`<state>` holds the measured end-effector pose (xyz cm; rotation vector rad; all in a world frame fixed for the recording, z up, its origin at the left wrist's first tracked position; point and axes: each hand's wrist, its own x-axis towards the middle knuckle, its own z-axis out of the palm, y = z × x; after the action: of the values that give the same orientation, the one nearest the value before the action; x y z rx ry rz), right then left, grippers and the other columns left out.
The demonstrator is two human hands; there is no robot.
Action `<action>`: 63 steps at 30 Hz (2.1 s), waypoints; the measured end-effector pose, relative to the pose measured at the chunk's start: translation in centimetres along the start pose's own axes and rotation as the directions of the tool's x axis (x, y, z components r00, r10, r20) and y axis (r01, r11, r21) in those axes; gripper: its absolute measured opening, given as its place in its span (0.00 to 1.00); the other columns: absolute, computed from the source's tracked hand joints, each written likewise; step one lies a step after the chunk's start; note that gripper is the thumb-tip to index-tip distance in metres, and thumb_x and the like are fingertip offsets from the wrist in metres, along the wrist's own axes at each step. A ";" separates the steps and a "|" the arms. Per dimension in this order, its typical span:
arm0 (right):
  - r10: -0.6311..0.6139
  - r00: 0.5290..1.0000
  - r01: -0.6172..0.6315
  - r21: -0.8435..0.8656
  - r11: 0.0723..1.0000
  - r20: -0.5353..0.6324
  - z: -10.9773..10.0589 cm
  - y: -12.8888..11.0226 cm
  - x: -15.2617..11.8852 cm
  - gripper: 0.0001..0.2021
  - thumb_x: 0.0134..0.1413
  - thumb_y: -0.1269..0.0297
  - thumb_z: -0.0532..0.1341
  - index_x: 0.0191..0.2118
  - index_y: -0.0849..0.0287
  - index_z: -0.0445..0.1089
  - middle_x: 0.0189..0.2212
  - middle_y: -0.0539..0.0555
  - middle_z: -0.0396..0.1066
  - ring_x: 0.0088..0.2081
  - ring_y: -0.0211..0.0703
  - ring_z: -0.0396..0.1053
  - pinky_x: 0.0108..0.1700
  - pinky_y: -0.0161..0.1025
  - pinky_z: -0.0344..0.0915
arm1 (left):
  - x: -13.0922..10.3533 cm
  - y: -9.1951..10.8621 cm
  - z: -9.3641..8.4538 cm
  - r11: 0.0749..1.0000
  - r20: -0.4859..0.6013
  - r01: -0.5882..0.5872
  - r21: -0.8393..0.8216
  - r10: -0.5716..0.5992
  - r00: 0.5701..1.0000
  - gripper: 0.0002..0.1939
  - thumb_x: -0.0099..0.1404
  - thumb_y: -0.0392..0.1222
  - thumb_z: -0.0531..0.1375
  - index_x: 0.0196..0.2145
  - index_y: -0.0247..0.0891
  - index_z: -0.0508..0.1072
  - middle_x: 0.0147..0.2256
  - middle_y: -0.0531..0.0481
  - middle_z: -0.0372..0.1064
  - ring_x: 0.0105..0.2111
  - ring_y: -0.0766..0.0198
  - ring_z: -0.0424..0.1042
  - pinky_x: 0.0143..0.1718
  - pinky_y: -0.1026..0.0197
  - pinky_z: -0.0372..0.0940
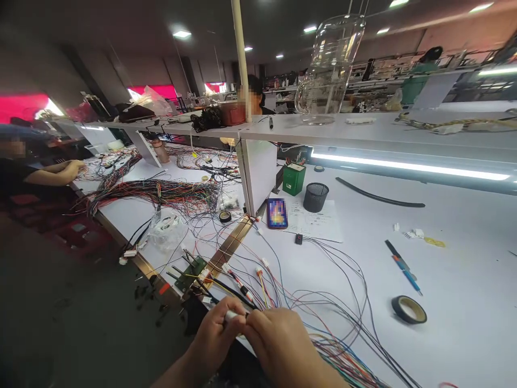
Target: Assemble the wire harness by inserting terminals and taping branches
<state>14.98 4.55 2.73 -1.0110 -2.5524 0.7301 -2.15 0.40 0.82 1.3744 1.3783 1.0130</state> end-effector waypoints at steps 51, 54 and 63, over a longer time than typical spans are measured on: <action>0.176 0.983 -0.184 0.258 0.948 0.055 3.7 0.4 1.5 0.15 0.64 0.59 0.52 0.52 0.54 0.66 0.42 0.56 0.75 0.43 0.49 0.72 0.39 0.39 0.60 | 1.6 -0.8 -1.5 0.910 -0.225 0.059 0.410 0.039 0.974 0.17 0.70 0.51 0.46 0.35 0.38 0.68 0.28 0.50 0.69 0.30 0.63 0.68 0.35 0.62 0.60; 0.227 0.973 -0.219 0.407 0.887 0.029 3.4 0.3 1.3 0.16 0.62 0.56 0.55 0.52 0.54 0.67 0.43 0.55 0.75 0.42 0.48 0.71 0.41 0.39 0.62 | 1.7 -0.2 -1.6 0.865 -0.205 0.010 0.502 0.108 0.973 0.17 0.71 0.50 0.46 0.35 0.38 0.69 0.27 0.50 0.70 0.29 0.63 0.69 0.33 0.63 0.60; 0.167 0.983 -0.186 0.460 0.868 0.083 1.4 1.2 0.7 0.19 0.67 0.54 0.46 0.28 0.56 0.62 0.25 0.48 0.64 0.28 0.38 0.60 0.31 0.35 0.55 | 2.5 1.7 -2.0 0.708 -0.115 -0.153 0.689 0.315 0.942 0.17 0.71 0.49 0.47 0.35 0.38 0.71 0.22 0.52 0.69 0.22 0.65 0.69 0.26 0.65 0.58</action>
<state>14.56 5.28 0.93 -1.0690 -2.1617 1.3494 -3.60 3.04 2.82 2.0676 1.8920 0.8755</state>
